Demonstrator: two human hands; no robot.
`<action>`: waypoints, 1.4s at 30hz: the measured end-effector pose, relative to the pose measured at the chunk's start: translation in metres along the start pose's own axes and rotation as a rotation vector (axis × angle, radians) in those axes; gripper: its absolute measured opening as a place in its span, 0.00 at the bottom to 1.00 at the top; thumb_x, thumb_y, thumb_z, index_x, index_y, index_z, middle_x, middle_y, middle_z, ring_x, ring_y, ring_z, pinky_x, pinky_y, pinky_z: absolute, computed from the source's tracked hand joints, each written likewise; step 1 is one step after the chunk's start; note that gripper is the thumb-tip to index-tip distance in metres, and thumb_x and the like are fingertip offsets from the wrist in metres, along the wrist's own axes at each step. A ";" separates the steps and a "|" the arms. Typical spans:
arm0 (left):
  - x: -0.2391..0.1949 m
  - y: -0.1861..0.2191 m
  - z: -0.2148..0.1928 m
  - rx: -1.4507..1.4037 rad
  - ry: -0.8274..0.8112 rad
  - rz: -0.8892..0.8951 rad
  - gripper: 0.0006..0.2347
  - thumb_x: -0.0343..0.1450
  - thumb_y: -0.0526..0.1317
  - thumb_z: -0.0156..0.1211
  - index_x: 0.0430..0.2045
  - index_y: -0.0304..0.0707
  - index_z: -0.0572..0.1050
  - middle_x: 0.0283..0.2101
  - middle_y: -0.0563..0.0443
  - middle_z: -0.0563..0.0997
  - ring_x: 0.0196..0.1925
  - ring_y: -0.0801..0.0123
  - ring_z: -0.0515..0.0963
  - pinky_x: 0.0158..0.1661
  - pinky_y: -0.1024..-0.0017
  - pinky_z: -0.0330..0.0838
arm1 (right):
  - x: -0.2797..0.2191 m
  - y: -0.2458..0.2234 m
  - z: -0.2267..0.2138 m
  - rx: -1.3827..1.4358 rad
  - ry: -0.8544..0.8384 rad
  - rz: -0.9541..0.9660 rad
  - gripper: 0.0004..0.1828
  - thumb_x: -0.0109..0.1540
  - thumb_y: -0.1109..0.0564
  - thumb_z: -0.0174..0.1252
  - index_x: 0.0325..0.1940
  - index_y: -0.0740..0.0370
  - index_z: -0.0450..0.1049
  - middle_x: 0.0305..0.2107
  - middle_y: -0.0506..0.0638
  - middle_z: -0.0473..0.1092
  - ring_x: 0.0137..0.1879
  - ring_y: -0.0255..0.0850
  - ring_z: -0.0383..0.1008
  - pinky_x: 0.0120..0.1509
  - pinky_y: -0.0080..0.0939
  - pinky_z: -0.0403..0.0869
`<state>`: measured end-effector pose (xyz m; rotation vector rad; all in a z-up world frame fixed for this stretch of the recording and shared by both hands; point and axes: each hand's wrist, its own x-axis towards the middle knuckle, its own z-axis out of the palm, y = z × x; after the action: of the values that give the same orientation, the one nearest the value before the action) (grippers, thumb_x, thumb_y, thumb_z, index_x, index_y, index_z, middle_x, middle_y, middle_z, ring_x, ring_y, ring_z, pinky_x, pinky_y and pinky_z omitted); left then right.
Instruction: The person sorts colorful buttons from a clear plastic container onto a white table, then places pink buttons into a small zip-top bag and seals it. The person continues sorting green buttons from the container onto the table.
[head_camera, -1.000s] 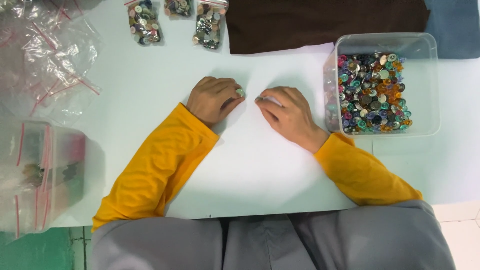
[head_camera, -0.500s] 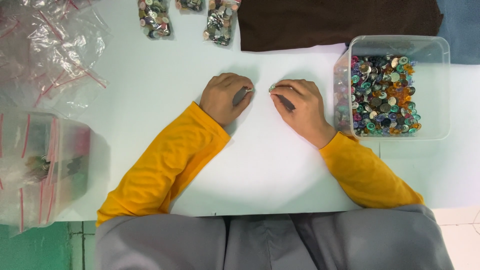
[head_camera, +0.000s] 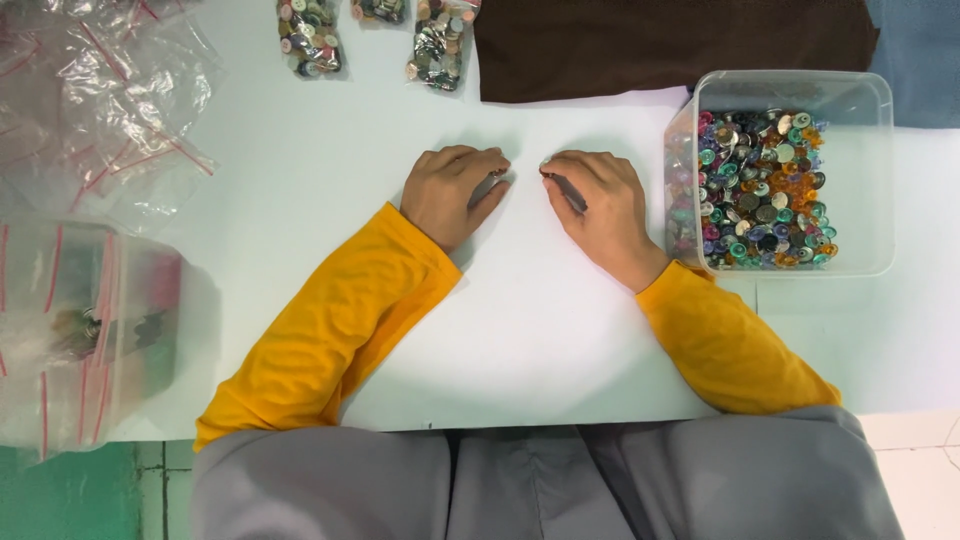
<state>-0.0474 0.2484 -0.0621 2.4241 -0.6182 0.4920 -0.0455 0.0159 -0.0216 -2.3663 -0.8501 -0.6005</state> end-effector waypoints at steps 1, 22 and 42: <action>-0.001 -0.001 0.001 0.001 0.001 0.001 0.08 0.72 0.40 0.68 0.44 0.49 0.81 0.48 0.52 0.86 0.53 0.62 0.82 0.50 0.68 0.72 | 0.000 0.000 0.000 0.000 0.001 -0.002 0.06 0.65 0.62 0.66 0.47 0.55 0.81 0.38 0.48 0.77 0.45 0.45 0.79 0.51 0.43 0.73; 0.072 0.126 -0.003 -0.216 0.111 0.271 0.07 0.72 0.36 0.66 0.42 0.43 0.78 0.55 0.48 0.76 0.59 0.53 0.76 0.55 0.61 0.73 | -0.031 -0.010 -0.136 -0.063 0.121 -0.076 0.12 0.65 0.69 0.58 0.51 0.64 0.80 0.49 0.60 0.73 0.56 0.55 0.72 0.61 0.52 0.72; 0.158 0.182 0.192 0.430 -0.495 0.047 0.22 0.54 0.44 0.72 0.41 0.50 0.72 0.38 0.51 0.81 0.39 0.58 0.82 0.32 0.62 0.78 | -0.056 0.128 -0.154 -0.023 -0.402 0.333 0.15 0.63 0.62 0.62 0.52 0.70 0.70 0.38 0.60 0.70 0.43 0.54 0.69 0.47 0.52 0.69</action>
<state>0.0250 -0.0508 -0.0534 2.9775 -0.8436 0.0285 -0.0316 -0.1876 0.0181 -2.6138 -0.5849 0.0017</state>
